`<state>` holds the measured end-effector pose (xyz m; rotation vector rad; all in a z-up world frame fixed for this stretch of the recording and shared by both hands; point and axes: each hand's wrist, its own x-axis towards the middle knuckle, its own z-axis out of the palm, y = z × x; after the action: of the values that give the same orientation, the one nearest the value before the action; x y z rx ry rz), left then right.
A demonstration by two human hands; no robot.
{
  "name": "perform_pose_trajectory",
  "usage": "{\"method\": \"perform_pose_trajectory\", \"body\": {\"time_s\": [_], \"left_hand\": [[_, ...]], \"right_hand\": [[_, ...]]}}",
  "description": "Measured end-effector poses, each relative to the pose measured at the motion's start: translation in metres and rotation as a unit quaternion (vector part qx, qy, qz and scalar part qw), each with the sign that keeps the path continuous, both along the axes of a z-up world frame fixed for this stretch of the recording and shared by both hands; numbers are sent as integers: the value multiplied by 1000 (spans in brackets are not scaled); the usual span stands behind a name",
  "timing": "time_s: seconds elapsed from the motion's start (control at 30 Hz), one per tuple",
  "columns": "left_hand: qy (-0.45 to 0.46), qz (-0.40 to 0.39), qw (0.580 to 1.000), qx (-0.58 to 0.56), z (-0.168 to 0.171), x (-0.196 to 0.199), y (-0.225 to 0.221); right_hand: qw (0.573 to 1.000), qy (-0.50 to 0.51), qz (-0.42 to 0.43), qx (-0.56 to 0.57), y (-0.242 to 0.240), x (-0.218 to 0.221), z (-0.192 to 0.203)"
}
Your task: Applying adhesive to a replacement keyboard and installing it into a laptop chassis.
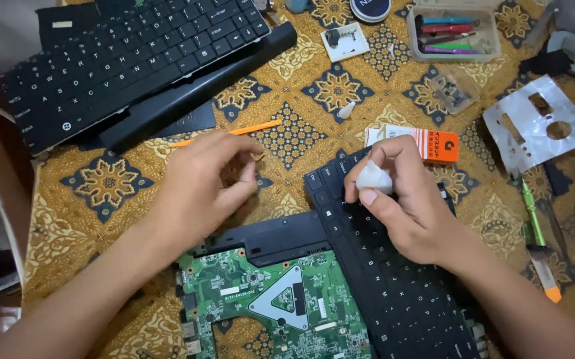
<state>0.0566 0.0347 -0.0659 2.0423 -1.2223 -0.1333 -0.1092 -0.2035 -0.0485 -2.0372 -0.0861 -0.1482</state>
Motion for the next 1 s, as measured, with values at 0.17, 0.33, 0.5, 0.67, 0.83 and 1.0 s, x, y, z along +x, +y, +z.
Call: {"method": "perform_pose_trajectory", "body": {"time_s": [0.17,0.33,0.5,0.67,0.83,1.0], "left_hand": [[383,32,923,-36,27,-19,-5],[466,-44,882,-57,27,-28,-4],[518,-69,847,-99,26,-39,-4],[544,-75,821,-153,21,-49,-13],[481,-40,851,-206,15,-51,-13],[443,-47,876,-187,14,-50,-13]], "right_hand": [[999,22,-10,-30,4,-5,2],[989,-46,-24,-139,-3,-15,1],[993,7,-75,-87,-11,-32,-2],[992,18,-114,-51,-10,-36,-2],[989,17,-145,0,-7,-31,-6],[985,36,-145,88,-4,-20,-5]]}}
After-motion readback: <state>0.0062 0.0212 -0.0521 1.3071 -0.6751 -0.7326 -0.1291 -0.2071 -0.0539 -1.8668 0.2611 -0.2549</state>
